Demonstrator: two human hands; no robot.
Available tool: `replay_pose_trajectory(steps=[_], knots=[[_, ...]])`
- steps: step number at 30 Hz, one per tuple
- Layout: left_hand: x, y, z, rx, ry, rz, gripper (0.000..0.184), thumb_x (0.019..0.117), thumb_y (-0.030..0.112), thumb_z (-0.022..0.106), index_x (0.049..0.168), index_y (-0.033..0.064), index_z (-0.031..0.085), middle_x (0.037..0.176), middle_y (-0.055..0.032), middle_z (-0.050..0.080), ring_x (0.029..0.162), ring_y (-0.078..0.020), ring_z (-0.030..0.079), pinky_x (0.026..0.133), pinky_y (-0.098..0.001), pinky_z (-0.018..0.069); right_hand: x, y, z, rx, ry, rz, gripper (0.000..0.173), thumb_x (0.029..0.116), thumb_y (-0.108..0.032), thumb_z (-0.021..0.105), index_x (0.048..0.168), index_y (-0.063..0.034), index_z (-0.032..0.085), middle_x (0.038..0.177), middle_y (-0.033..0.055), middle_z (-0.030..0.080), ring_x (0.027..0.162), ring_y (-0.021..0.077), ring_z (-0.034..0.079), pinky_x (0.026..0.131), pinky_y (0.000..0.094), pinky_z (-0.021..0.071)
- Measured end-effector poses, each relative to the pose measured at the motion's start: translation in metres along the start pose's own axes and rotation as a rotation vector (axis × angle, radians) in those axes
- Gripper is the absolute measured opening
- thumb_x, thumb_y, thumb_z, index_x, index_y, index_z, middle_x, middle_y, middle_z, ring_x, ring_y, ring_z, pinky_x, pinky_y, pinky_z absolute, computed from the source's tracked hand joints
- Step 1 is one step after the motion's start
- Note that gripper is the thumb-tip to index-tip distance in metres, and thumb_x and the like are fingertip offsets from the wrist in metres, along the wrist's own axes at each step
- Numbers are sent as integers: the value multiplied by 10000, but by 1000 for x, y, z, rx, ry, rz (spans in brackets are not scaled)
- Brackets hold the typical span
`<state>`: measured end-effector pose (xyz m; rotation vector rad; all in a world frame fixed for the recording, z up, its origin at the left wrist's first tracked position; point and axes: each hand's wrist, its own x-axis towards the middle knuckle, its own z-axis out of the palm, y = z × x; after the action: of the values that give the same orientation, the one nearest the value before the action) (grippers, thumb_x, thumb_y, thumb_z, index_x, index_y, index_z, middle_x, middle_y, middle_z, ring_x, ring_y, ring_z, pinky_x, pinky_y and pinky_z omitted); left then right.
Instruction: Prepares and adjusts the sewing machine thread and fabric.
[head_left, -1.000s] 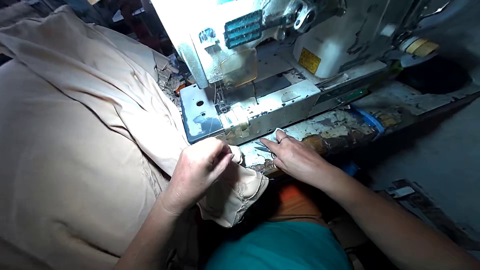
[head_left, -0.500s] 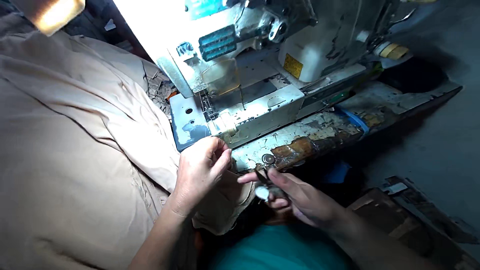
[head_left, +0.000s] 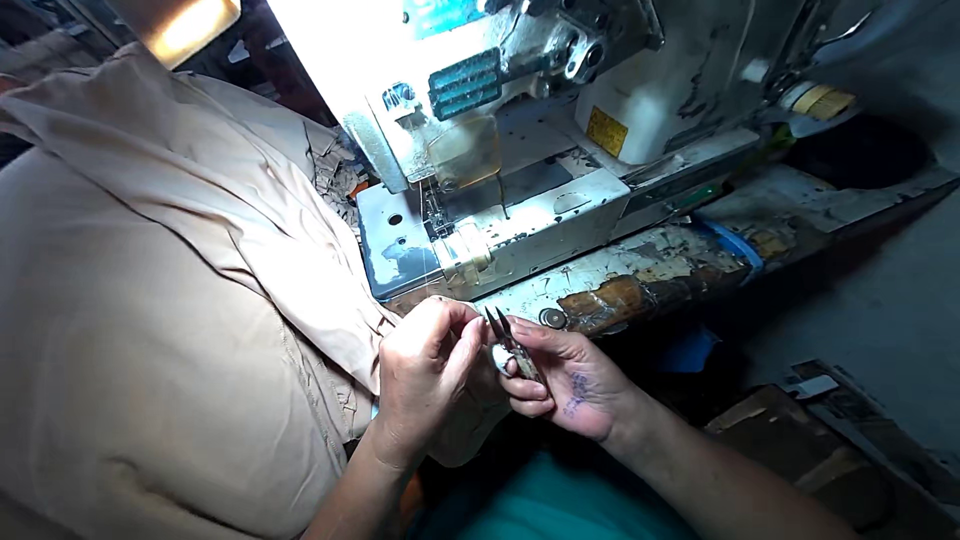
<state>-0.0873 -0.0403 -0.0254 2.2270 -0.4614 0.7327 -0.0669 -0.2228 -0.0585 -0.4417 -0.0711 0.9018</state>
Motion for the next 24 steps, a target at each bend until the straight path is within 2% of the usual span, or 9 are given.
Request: replay_pose_trajectory(steps=[2,5,14,16,18,20,21,22,24], knots=[[2,-1,0,39,44,8,120,927,130,654,885,39,720,764,22,645,696,28,581,655,-115,486,-2,2,0,-7,-16,18,205,1042,-217,466,1084,-114,638,811,2,619,542,25,545,469,144,449],[3,1,0,35,45,24,119,931,134,660,887,39,718,770,18,649,699,19,587,653,-126,491,-2,3,2,-3,4,35,156,1028,-215,494,1022,-139,630,794,0,612,534,24,539,471,147,451],[-9,5,8,5,40,51,142,946,116,655,895,6,729,800,-26,698,746,6,628,701,-127,515,0,1,5,-46,28,-65,100,1022,-159,527,1026,-139,624,775,9,618,524,29,544,470,147,452],[-8,6,10,10,41,68,142,949,109,651,896,0,724,806,-32,700,758,0,630,716,-130,513,-1,1,4,-81,35,-119,101,1032,-150,536,1024,-126,634,782,11,621,516,21,527,455,141,431],[-8,7,10,12,46,72,142,947,110,649,892,-2,717,803,-33,690,762,2,621,719,-127,502,-2,0,3,-203,87,-266,129,1034,-114,532,1000,-84,652,773,13,626,505,-1,503,440,123,405],[-8,6,11,0,52,59,145,948,114,650,891,1,721,805,-27,691,758,14,620,713,-119,505,3,-3,-8,-611,193,-591,109,1003,-66,583,1008,-78,691,781,-23,654,550,-32,502,490,107,395],[-8,5,11,-11,55,48,145,948,113,650,890,2,723,804,-23,689,755,19,618,710,-116,506,7,-8,-21,-961,277,-793,87,981,-101,639,1037,-102,706,840,-56,675,625,-36,545,558,115,440],[-8,5,12,-19,58,35,143,948,114,649,889,7,724,802,-14,687,752,24,617,707,-115,507,10,-15,-35,-1370,405,-951,136,962,-202,682,1069,-129,721,925,-57,702,737,1,623,649,170,519],[-9,3,13,-47,68,8,137,946,115,653,885,12,719,790,-2,682,737,27,614,693,-117,509,16,-29,-54,-1972,596,-1070,285,915,-311,704,1118,-119,760,991,101,713,901,266,695,743,457,559]])
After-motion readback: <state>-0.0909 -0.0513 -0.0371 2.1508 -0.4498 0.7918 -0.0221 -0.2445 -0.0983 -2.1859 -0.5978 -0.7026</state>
